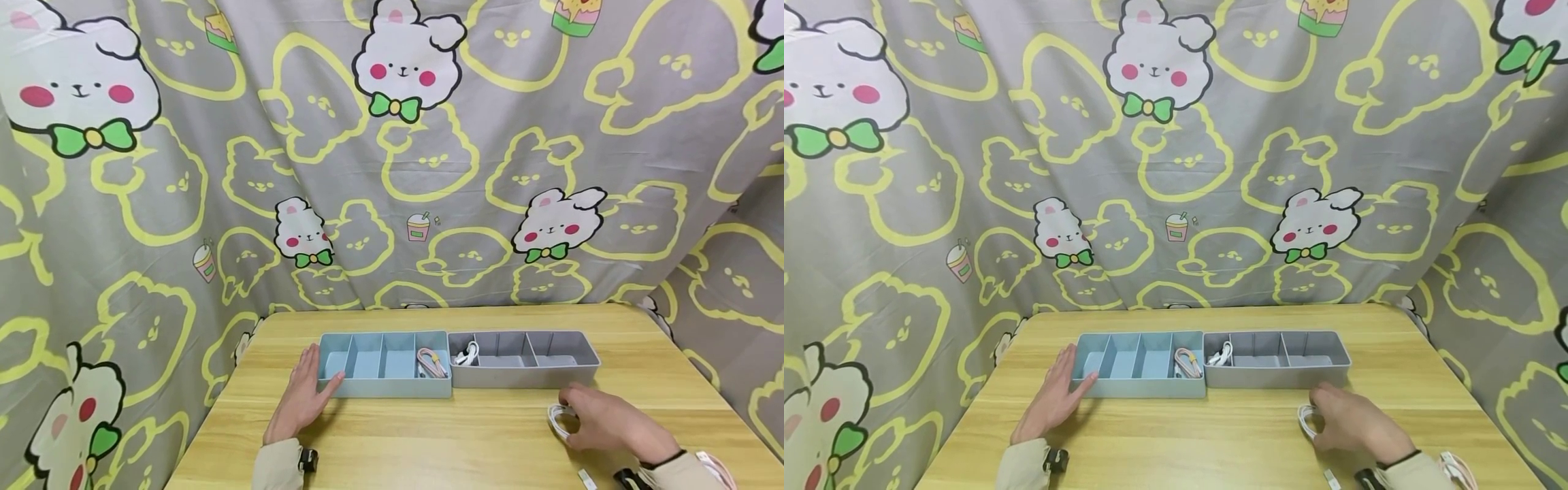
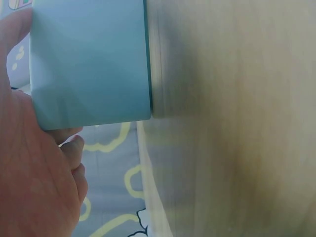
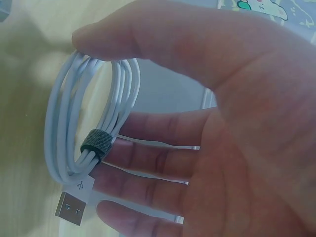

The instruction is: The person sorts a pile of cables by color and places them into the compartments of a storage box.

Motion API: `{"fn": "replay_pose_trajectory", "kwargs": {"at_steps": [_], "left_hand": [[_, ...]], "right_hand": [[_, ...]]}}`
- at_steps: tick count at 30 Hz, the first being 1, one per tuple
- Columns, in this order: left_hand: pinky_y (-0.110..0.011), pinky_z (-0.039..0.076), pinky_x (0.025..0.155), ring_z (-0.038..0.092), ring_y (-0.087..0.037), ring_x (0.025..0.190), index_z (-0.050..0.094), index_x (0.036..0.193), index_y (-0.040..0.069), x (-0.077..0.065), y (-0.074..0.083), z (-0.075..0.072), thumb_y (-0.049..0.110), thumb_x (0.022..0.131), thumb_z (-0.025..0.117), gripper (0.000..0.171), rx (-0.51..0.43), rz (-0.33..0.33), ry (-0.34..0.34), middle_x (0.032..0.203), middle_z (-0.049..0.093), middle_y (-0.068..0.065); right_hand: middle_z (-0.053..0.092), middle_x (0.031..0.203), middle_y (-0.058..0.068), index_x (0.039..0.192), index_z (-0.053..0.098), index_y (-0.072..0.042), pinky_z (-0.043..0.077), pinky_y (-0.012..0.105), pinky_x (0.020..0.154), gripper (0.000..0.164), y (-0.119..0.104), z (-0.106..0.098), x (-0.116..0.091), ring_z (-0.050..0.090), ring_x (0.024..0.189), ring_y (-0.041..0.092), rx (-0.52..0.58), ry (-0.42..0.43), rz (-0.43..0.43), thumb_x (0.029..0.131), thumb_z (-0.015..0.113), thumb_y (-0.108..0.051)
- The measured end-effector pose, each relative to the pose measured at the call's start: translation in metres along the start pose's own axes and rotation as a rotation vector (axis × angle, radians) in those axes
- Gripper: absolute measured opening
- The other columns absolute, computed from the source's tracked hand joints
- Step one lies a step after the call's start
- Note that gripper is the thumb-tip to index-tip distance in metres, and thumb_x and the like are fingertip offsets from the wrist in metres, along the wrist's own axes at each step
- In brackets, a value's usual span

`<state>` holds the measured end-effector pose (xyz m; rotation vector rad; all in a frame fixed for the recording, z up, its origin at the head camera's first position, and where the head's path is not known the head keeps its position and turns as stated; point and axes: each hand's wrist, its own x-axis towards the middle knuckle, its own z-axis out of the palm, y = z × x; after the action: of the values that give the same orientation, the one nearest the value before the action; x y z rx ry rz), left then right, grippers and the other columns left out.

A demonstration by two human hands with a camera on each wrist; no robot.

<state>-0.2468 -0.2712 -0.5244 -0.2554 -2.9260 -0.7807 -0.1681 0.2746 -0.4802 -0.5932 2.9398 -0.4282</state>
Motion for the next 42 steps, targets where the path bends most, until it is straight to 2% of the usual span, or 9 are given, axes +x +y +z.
{"fn": "replay_pose_trajectory", "kwargs": {"at_steps": [9, 16, 20, 26, 42], "left_hand": [[-0.064, 0.011, 0.130, 0.009, -0.045, 0.161, 0.012, 0.163, -0.005, 0.001, 0.001, 0.000, 0.062, 0.103, 0.048, 0.097, 0.003, 0.004, 0.001, 0.173, 0.010, -0.024], [-0.064, 0.011, 0.130, 0.009, -0.046, 0.161, 0.012, 0.163, -0.006, 0.000, 0.003, -0.001, 0.062, 0.104, 0.047, 0.097, 0.008, 0.003, -0.007, 0.173, 0.008, -0.024], [-0.066, 0.013, 0.128, 0.012, -0.048, 0.160, 0.016, 0.162, -0.008, 0.000, 0.003, -0.001, 0.061, 0.103, 0.050, 0.097, 0.001, 0.014, 0.017, 0.172, 0.013, -0.027], [-0.069, 0.018, 0.125, 0.017, -0.051, 0.158, 0.020, 0.161, -0.010, -0.002, 0.004, 0.000, 0.059, 0.102, 0.053, 0.096, -0.012, 0.035, 0.057, 0.170, 0.018, -0.030], [-0.065, 0.011, 0.129, 0.007, -0.046, 0.161, 0.011, 0.163, -0.007, -0.001, 0.003, -0.003, 0.059, 0.104, 0.048, 0.095, 0.000, 0.015, -0.005, 0.173, 0.009, -0.025]], "right_hand": [[0.060, 0.101, 0.000, 0.106, 0.065, -0.004, 0.053, 0.031, 0.071, 0.052, 0.003, -0.005, -0.002, 0.053, 0.085, 0.007, -0.031, 0.028, 0.022, 0.065, 0.087, -0.026], [0.062, 0.107, 0.002, 0.112, 0.065, -0.002, 0.055, 0.032, 0.076, 0.056, 0.006, -0.013, -0.001, 0.056, 0.090, 0.010, 0.003, -0.021, 0.070, 0.068, 0.088, -0.027], [0.063, 0.109, 0.003, 0.115, 0.066, 0.000, 0.056, 0.034, 0.078, 0.057, 0.008, -0.015, -0.002, 0.060, 0.093, 0.013, 0.017, -0.028, 0.068, 0.070, 0.088, -0.026], [0.064, 0.106, 0.000, 0.111, 0.067, -0.004, 0.058, 0.036, 0.081, 0.054, 0.011, -0.016, -0.004, 0.063, 0.094, 0.015, -0.030, 0.029, 0.052, 0.067, 0.087, -0.027], [0.064, 0.108, 0.002, 0.109, 0.066, -0.008, 0.056, 0.034, 0.078, 0.047, 0.019, -0.032, -0.008, 0.063, 0.096, 0.016, -0.015, 0.032, 0.045, 0.071, 0.086, -0.027]]}}
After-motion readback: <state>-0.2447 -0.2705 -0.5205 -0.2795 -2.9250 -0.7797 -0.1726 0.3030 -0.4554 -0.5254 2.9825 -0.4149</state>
